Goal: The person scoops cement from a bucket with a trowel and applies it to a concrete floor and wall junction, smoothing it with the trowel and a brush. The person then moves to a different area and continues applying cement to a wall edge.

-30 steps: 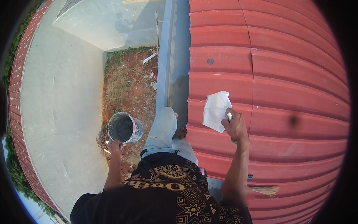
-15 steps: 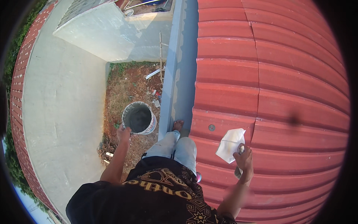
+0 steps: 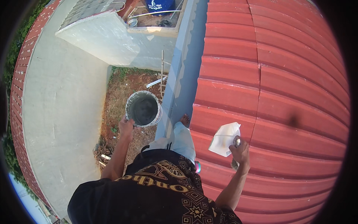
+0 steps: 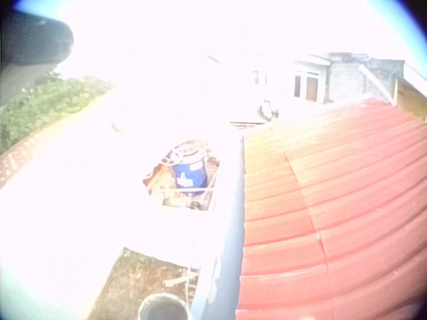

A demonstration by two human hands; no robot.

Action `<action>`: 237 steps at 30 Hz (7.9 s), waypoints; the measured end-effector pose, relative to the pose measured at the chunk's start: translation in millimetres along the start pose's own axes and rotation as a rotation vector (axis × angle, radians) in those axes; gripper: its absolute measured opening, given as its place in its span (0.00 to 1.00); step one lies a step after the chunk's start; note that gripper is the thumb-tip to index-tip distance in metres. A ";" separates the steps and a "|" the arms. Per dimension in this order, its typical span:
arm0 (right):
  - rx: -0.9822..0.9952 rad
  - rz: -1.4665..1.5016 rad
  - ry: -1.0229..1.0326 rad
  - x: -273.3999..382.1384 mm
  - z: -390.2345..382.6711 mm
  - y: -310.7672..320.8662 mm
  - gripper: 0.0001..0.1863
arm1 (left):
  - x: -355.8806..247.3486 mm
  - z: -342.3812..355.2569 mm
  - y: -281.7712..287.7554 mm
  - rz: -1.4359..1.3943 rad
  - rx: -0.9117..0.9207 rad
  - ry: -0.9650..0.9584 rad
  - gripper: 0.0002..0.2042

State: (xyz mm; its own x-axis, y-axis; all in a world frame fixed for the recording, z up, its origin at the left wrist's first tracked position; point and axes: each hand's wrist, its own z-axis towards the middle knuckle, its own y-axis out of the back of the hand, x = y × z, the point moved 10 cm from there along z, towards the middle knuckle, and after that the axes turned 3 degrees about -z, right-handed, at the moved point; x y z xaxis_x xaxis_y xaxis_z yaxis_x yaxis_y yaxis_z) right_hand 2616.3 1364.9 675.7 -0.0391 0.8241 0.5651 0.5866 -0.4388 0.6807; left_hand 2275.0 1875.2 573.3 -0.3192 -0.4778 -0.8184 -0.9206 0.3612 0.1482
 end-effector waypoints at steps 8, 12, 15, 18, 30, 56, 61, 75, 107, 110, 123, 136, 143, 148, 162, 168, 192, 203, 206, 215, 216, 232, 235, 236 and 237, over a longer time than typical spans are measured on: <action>0.187 0.102 0.418 268.4 186.1 85.3 0.14 | -131.1 129.7 -148.1 0.136 0.032 -0.134 0.27; 0.239 0.249 0.669 393.7 263.2 144.7 0.16 | -188.2 195.2 -252.5 0.086 0.121 -0.117 0.28; 0.375 0.308 0.682 465.6 341.7 160.2 0.17 | -220.2 248.1 -320.4 0.130 0.123 -0.162 0.28; 0.448 0.294 0.695 519.5 437.6 152.3 0.19 | -243.0 307.4 -398.9 0.119 0.224 -0.096 0.29; 0.728 0.251 0.751 698.9 724.0 172.1 0.21 | -392.9 471.2 -614.7 0.030 0.225 -0.058 0.31; -0.045 -0.255 0.908 891.4 1213.7 311.2 0.09 | -639.5 727.9 -931.2 -0.102 0.217 -0.071 0.30; -0.206 -0.050 0.947 896.6 1268.5 326.6 0.09 | -666.2 776.3 -969.2 -0.053 0.206 0.005 0.28; 0.382 -0.037 0.367 866.7 1427.2 320.5 0.28 | -726.5 903.6 -1027.9 -0.245 -0.048 0.106 0.28; 0.300 -0.312 0.487 814.3 1854.1 369.5 0.20 | -453.8 1002.9 -748.3 -0.626 -0.916 0.504 0.11; 0.323 -0.342 0.491 839.5 1876.0 335.4 0.20 | -427.5 1046.5 -715.0 -0.148 -0.689 0.460 0.10; 0.110 -0.800 0.825 1116.7 1843.9 53.3 0.18 | -353.9 1209.9 -662.9 -0.044 -0.647 0.236 0.19; 0.324 -0.862 0.900 1148.6 1821.3 -199.5 0.14 | -432.8 1293.9 -597.5 -0.263 -0.795 0.326 0.26; 0.584 -0.299 1.087 1224.8 1766.3 -442.6 0.15 | -388.6 1422.5 -552.0 -0.075 -0.932 0.008 0.29; 0.620 -0.249 1.350 1229.0 1842.1 -697.4 0.22 | -359.9 1570.2 -556.4 -0.314 -0.956 0.150 0.30; 0.993 0.137 0.482 1188.1 1953.3 -1208.0 0.30 | -119.3 1811.9 -604.4 -0.376 -1.322 0.200 0.31; 0.997 -0.331 1.093 1200.1 1926.6 -1341.7 0.20 | -47.6 1913.0 -590.7 -0.506 -1.335 0.171 0.31; 0.059 -1.407 2.961 1197.7 1887.9 -1568.3 0.14 | 20.1 1925.0 -630.3 -0.659 -1.229 0.417 0.11; 0.253 -1.831 2.285 1254.2 1910.5 -1485.9 0.21 | -44.9 1770.9 -844.5 -1.116 -0.740 0.834 0.31; 0.401 -1.677 2.185 1258.0 1929.0 -1452.7 0.23 | -80.6 1744.9 -868.0 -1.424 -0.738 0.941 0.37; 0.442 -1.729 2.036 1238.4 1976.0 -1427.2 0.20 | -199.4 1633.6 -1013.3 -1.459 -0.165 1.277 0.42; 0.442 -1.696 2.052 1238.2 1972.9 -1424.8 0.20 | -208.7 1630.5 -987.1 -1.510 -0.175 1.259 0.41; 0.618 -1.297 2.036 1243.5 1866.8 -1344.6 0.24 | -228.2 1630.3 -806.5 -0.767 -1.251 0.956 0.04; 0.948 -1.263 1.917 1212.1 1810.0 -1307.4 0.20 | -224.8 1650.1 -814.3 -0.792 -1.182 0.969 0.08; 0.881 -1.178 1.957 1188.4 1766.8 -1284.0 0.20 | -229.4 1659.0 -816.3 -0.709 -1.167 0.962 0.10; 0.990 -1.150 1.910 1162.1 1740.3 -1276.9 0.20 | -232.4 1670.8 -814.1 -0.625 -1.153 0.943 0.12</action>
State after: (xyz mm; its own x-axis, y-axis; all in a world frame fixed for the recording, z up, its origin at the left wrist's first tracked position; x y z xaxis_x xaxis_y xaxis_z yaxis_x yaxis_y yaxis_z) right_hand 3229.6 3506.2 -348.2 -0.5139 -0.8037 0.2999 -0.1617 0.4341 0.8862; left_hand 3474.4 3030.1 -284.7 0.5344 -0.7660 -0.3573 -0.4849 -0.6241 0.6127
